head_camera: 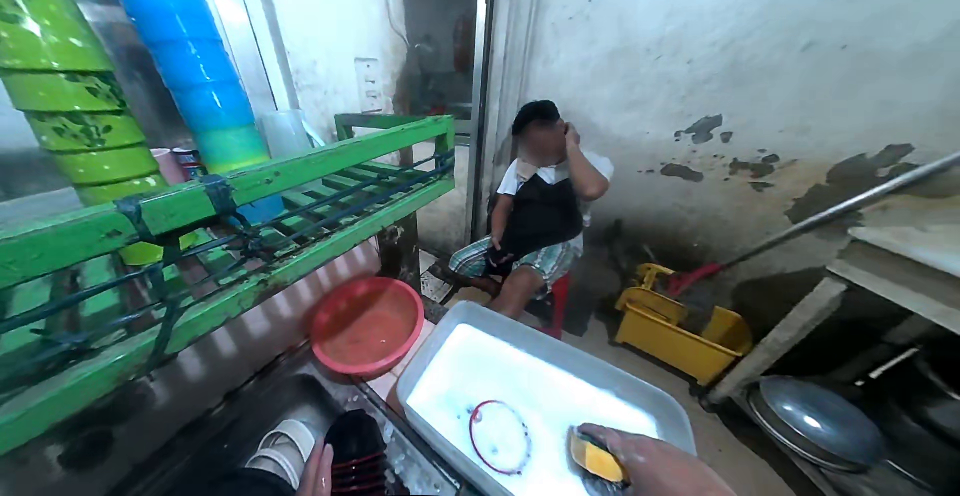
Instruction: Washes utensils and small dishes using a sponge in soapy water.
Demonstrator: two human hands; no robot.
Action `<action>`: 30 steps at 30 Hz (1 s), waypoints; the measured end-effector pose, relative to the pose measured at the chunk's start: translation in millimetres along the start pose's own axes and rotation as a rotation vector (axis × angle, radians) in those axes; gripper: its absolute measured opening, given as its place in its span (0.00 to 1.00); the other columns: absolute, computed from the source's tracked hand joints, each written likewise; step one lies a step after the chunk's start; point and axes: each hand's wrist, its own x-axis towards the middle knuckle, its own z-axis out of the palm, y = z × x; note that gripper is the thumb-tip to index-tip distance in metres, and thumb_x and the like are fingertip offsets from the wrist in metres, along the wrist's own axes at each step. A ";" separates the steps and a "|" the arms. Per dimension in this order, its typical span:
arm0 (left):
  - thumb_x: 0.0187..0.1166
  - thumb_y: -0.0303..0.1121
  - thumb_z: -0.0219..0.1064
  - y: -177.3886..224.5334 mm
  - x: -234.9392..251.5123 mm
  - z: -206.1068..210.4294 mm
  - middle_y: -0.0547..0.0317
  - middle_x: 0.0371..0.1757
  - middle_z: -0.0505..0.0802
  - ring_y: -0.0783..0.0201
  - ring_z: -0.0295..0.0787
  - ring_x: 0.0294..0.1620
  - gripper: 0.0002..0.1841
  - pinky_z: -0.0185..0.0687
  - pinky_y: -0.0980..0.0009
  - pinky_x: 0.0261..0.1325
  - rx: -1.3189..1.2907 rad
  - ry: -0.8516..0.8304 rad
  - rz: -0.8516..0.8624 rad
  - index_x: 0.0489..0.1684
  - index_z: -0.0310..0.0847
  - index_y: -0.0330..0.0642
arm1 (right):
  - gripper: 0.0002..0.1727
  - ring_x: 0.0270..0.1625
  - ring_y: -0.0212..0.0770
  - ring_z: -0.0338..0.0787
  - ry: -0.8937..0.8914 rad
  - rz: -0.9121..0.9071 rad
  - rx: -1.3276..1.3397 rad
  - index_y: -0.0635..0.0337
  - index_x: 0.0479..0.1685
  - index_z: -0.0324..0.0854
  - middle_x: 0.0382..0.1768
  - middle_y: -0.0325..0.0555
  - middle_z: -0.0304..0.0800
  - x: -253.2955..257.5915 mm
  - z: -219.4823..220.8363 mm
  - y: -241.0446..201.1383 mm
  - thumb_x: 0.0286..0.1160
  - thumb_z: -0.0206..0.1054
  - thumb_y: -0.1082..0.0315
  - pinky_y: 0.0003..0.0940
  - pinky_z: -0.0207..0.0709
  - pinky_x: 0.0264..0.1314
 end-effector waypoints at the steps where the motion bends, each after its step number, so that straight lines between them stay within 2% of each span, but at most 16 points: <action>1: 0.69 0.21 0.68 3.2 4.9 -2.0 0.15 0.77 0.74 0.29 0.78 0.77 0.32 0.75 0.48 0.79 -0.005 -0.005 -0.008 0.74 0.67 0.11 | 0.37 0.70 0.66 0.87 -0.003 0.000 -0.003 0.41 0.86 0.70 0.71 0.56 0.87 -0.2 -0.3 0.1 0.74 0.73 0.52 0.74 0.76 0.68; 5: 0.69 0.27 0.72 23.0 29.7 -3.5 0.18 0.79 0.73 0.32 0.76 0.79 0.36 0.72 0.48 0.81 -0.188 0.069 0.005 0.76 0.65 0.11 | 0.37 0.69 0.67 0.87 -0.008 0.009 -0.009 0.40 0.87 0.69 0.69 0.57 0.88 0.7 -0.6 0.0 0.74 0.74 0.54 0.74 0.76 0.68; 7: 0.73 0.28 0.69 36.1 50.2 3.0 0.20 0.79 0.75 0.36 0.76 0.80 0.33 0.71 0.51 0.83 -0.258 0.139 0.069 0.76 0.66 0.12 | 0.38 0.68 0.68 0.88 -0.014 0.039 0.003 0.40 0.88 0.67 0.67 0.59 0.89 0.1 -2.7 -1.6 0.74 0.74 0.53 0.75 0.76 0.67; 8: 0.74 0.27 0.66 44.5 62.6 7.7 0.23 0.79 0.76 0.39 0.77 0.80 0.32 0.71 0.52 0.82 -0.268 0.167 0.104 0.77 0.67 0.14 | 0.38 0.66 0.68 0.88 -0.003 0.051 0.012 0.41 0.87 0.67 0.66 0.61 0.90 -0.5 -2.5 -1.5 0.74 0.73 0.52 0.75 0.76 0.66; 10: 0.71 0.27 0.69 62.7 89.4 18.6 0.30 0.79 0.79 0.43 0.79 0.79 0.32 0.75 0.53 0.80 -0.271 0.181 0.161 0.78 0.70 0.20 | 0.37 0.64 0.70 0.89 0.035 0.039 0.035 0.47 0.85 0.69 0.63 0.64 0.90 -1.3 -1.3 0.0 0.75 0.73 0.50 0.75 0.77 0.64; 13: 0.68 0.16 0.67 97.5 127.8 30.4 0.41 0.83 0.77 0.45 0.80 0.79 0.34 0.80 0.49 0.75 -0.139 -0.049 0.136 0.82 0.71 0.32 | 0.33 0.66 0.68 0.89 0.046 -0.016 0.042 0.51 0.81 0.74 0.65 0.63 0.89 -1.5 -2.2 -0.6 0.77 0.72 0.52 0.75 0.77 0.66; 15: 0.77 0.15 0.58 117.0 152.1 38.2 0.48 0.91 0.68 0.49 0.70 0.87 0.36 0.74 0.53 0.81 0.044 -0.374 0.084 0.91 0.60 0.40 | 0.32 0.68 0.67 0.88 0.009 -0.020 0.020 0.51 0.81 0.74 0.67 0.61 0.88 0.1 -4.3 -1.7 0.78 0.71 0.52 0.74 0.76 0.67; 17: 0.83 0.18 0.51 123.8 169.2 55.8 0.47 0.93 0.62 0.49 0.61 0.91 0.34 0.66 0.54 0.86 0.157 -0.594 0.054 0.94 0.53 0.41 | 0.33 0.68 0.67 0.88 -0.009 -0.003 0.008 0.50 0.82 0.73 0.67 0.61 0.88 2.8 -3.6 -1.0 0.78 0.70 0.51 0.75 0.76 0.67; 19: 0.86 0.19 0.49 125.0 177.0 73.4 0.46 0.93 0.62 0.46 0.59 0.92 0.32 0.66 0.51 0.86 0.213 -0.717 0.005 0.94 0.51 0.40 | 0.33 0.68 0.68 0.88 -0.016 0.017 0.004 0.49 0.83 0.72 0.68 0.62 0.88 4.3 -3.3 -0.3 0.78 0.70 0.53 0.75 0.76 0.67; 21: 0.84 0.19 0.52 122.8 177.4 86.3 0.46 0.92 0.64 0.43 0.60 0.91 0.32 0.69 0.47 0.83 0.217 -0.768 -0.012 0.92 0.55 0.39 | 0.34 0.68 0.67 0.88 -0.008 0.028 -0.002 0.49 0.84 0.71 0.68 0.61 0.88 5.5 -2.9 0.4 0.77 0.70 0.53 0.75 0.77 0.66; 22: 0.82 0.18 0.55 121.2 175.2 88.1 0.48 0.93 0.62 0.42 0.55 0.93 0.35 0.66 0.45 0.85 0.176 -0.802 -0.010 0.93 0.54 0.39 | 0.34 0.68 0.67 0.88 -0.001 0.033 0.001 0.49 0.84 0.71 0.68 0.60 0.88 5.0 -2.3 0.3 0.76 0.70 0.53 0.74 0.77 0.67; 24: 0.72 0.23 0.70 119.7 167.7 79.2 0.49 0.97 0.48 0.39 0.38 0.96 0.48 0.50 0.37 0.90 0.045 -0.912 0.015 0.96 0.44 0.43 | 0.35 0.69 0.66 0.87 0.003 0.034 0.009 0.49 0.85 0.71 0.68 0.60 0.88 2.5 -0.4 -0.3 0.76 0.71 0.51 0.73 0.76 0.68; 25: 0.72 0.32 0.76 120.1 161.6 69.5 0.50 0.98 0.43 0.41 0.32 0.97 0.53 0.41 0.33 0.90 -0.018 -0.943 0.032 0.98 0.40 0.47 | 0.35 0.69 0.66 0.87 0.004 0.035 0.011 0.49 0.84 0.71 0.68 0.61 0.88 1.3 -0.3 -0.7 0.76 0.71 0.51 0.73 0.76 0.68; 27: 0.73 0.50 0.75 113.2 140.5 45.5 0.53 0.98 0.41 0.47 0.27 0.98 0.53 0.29 0.35 0.93 -0.159 -0.863 0.067 0.97 0.43 0.49 | 0.36 0.68 0.67 0.88 0.003 0.041 0.005 0.48 0.84 0.71 0.68 0.61 0.88 -1.0 -1.6 -2.7 0.76 0.71 0.50 0.73 0.76 0.68; 28: 0.74 0.54 0.73 99.8 123.3 38.1 0.52 0.98 0.49 0.47 0.33 0.98 0.48 0.31 0.37 0.93 -0.245 -0.713 0.092 0.95 0.54 0.47 | 0.36 0.68 0.67 0.87 -0.002 0.053 -0.001 0.47 0.85 0.71 0.68 0.60 0.88 -1.4 -2.3 -4.3 0.76 0.71 0.50 0.73 0.76 0.68; 30: 0.76 0.46 0.66 57.3 82.9 38.0 0.47 0.88 0.72 0.43 0.56 0.93 0.31 0.49 0.40 0.91 -0.350 -0.315 0.081 0.78 0.80 0.43 | 0.36 0.66 0.67 0.89 -0.006 0.087 -0.013 0.42 0.84 0.71 0.66 0.59 0.89 0.2 -3.8 -6.5 0.74 0.73 0.49 0.74 0.77 0.64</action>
